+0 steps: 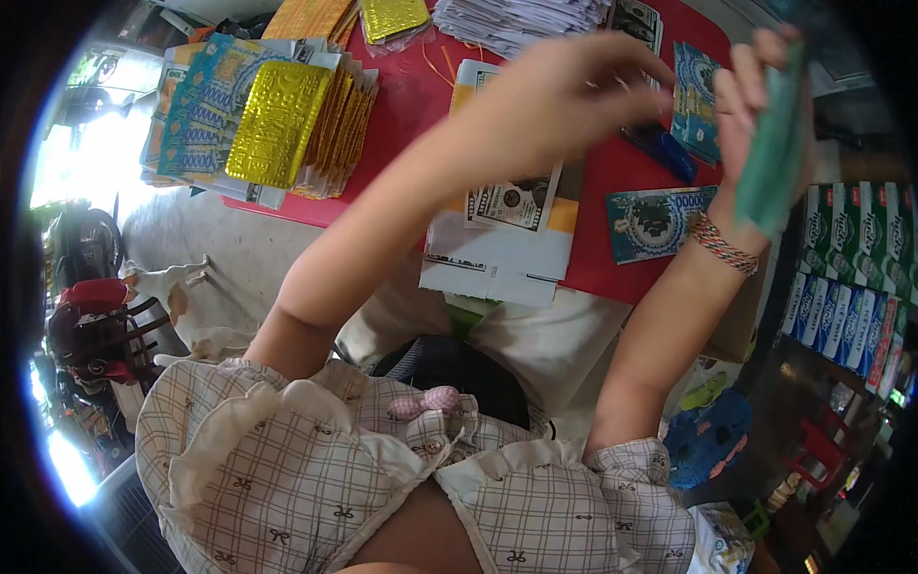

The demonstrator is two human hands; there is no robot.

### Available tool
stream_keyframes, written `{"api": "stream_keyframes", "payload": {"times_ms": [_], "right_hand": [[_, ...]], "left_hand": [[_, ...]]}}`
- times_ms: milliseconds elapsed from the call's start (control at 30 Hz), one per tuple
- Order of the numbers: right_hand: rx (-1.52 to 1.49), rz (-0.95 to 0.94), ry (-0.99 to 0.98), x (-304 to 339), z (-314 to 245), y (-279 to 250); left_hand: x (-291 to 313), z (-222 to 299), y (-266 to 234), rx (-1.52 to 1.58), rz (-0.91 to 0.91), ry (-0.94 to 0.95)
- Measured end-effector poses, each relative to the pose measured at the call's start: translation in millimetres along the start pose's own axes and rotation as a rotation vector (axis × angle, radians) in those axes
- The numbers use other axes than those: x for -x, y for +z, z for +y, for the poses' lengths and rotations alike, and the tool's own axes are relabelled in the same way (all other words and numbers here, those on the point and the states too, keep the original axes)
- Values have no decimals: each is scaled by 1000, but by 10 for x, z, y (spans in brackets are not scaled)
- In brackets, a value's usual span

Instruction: Assembling and stapling bundles of ritual joss paper and ritual currency notes.

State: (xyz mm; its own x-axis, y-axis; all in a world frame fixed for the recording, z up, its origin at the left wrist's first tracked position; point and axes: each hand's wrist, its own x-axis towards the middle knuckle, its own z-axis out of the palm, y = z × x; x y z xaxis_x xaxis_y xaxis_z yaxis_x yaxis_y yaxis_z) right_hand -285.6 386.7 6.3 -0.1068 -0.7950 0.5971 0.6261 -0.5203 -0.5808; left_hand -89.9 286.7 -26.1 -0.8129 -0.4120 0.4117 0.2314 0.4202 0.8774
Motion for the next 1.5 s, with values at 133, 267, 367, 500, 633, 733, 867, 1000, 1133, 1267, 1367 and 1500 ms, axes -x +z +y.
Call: {"api": "stream_keyframes", "payload": {"times_ms": [133, 267, 367, 500, 633, 733, 867, 1000, 1133, 1267, 1367, 1500], "right_hand": [[797, 410, 136, 46, 362, 70], [859, 186, 382, 37, 721, 265], [840, 138, 506, -4, 858, 428], [732, 163, 597, 19, 924, 640], [747, 271, 461, 232, 1057, 788], [724, 420, 368, 401, 1159, 815], [748, 539, 290, 506, 1212, 767], [753, 527, 259, 522, 1212, 730], [771, 571, 243, 541, 1212, 735], [783, 594, 192, 553, 1243, 747], [786, 618, 170, 544, 1252, 749], [819, 611, 186, 530, 1247, 755]], "left_hand": [[302, -7, -553, 866, 110, -306], [682, 42, -675, 572, 308, -339], [860, 84, -713, 511, 337, -432], [1014, 141, -757, 534, 395, -480], [1101, 89, -742, 554, 366, -427], [1153, 31, -662, 597, 362, -469], [1197, -23, -555, 607, 342, -557], [1222, -44, -529, 550, 291, -532], [1208, -77, -534, 635, 279, -503], [1213, -76, -546, 595, 238, -485], [1213, -68, -546, 593, 230, -502], [1215, -66, -531, 608, 217, -495]]}}
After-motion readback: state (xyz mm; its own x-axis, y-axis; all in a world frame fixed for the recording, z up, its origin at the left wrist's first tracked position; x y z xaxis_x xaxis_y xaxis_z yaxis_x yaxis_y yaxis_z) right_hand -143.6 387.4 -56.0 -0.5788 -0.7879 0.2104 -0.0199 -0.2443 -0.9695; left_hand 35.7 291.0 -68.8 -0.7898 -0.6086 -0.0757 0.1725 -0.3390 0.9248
